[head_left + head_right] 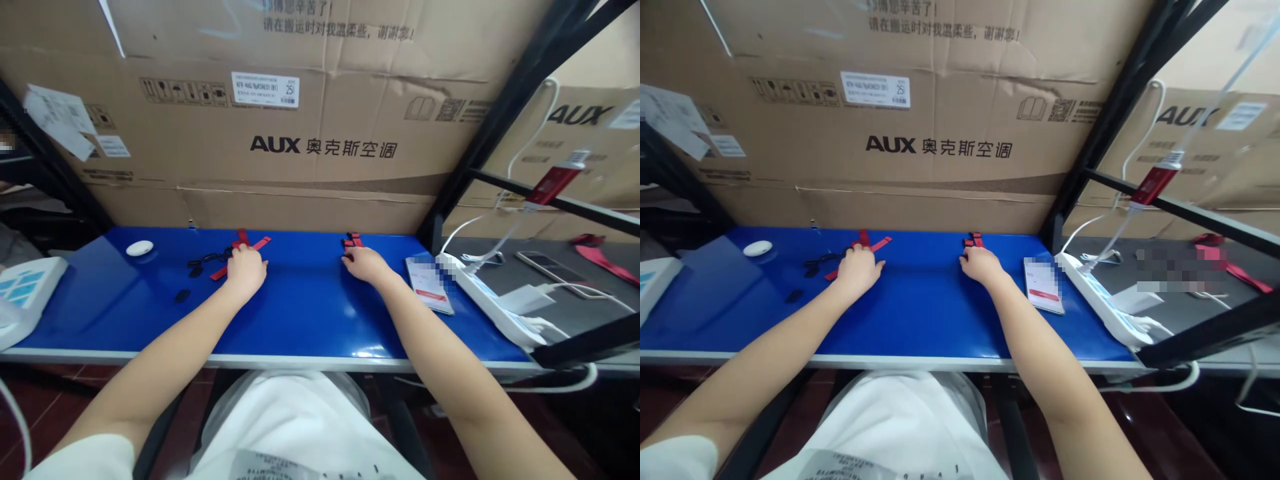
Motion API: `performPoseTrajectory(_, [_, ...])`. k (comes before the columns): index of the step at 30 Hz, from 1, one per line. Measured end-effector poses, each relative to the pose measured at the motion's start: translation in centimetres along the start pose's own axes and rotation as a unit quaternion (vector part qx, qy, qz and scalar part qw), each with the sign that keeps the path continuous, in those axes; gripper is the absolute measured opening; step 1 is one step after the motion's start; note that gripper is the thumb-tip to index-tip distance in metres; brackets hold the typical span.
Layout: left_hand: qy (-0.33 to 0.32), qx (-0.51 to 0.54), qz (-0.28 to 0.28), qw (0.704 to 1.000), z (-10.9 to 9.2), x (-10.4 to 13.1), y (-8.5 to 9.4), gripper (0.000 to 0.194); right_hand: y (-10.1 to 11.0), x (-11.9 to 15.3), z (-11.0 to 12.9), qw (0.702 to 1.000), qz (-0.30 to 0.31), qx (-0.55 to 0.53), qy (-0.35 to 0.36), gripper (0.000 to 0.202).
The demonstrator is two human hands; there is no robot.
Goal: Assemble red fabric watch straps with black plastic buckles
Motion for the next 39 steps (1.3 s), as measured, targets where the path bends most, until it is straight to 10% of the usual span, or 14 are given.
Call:
performPoseTrajectory(10, [0.094,0.093,0.124,0.983,4.2,-3.6,-0.5,0.044,-0.7,-0.3,1.2,0.996,-0.051,-0.027,0.069,0.033])
performPoseTrajectory(21, [-0.18,0.081,-0.021,0.98,-1.2,0.7,-0.6,0.023,-0.8,0.9,4.0,0.976,-0.09,-0.091,0.175,0.029])
performPoseTrajectory(34, [-0.434,0.202,0.066,0.875,-3.6,3.2,-0.1,0.013,-1.1,1.9,5.9,0.935,-0.107,-0.157,0.298,0.061])
performPoseTrajectory(39, [-0.374,0.274,0.088,0.882,-2.6,1.9,0.2,0.013,-1.6,0.9,5.7,0.942,-0.086,-0.147,0.29,0.022])
Point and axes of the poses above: each hand's wrist, its own x-axis away from the middle knuckle, its own y-axis out of the back of the hand, z = x × y, the point moved 2 cm from there along -x, towards the middle knuckle, and after that the axes turned 5 degrees about x, right-handed, at the moved point
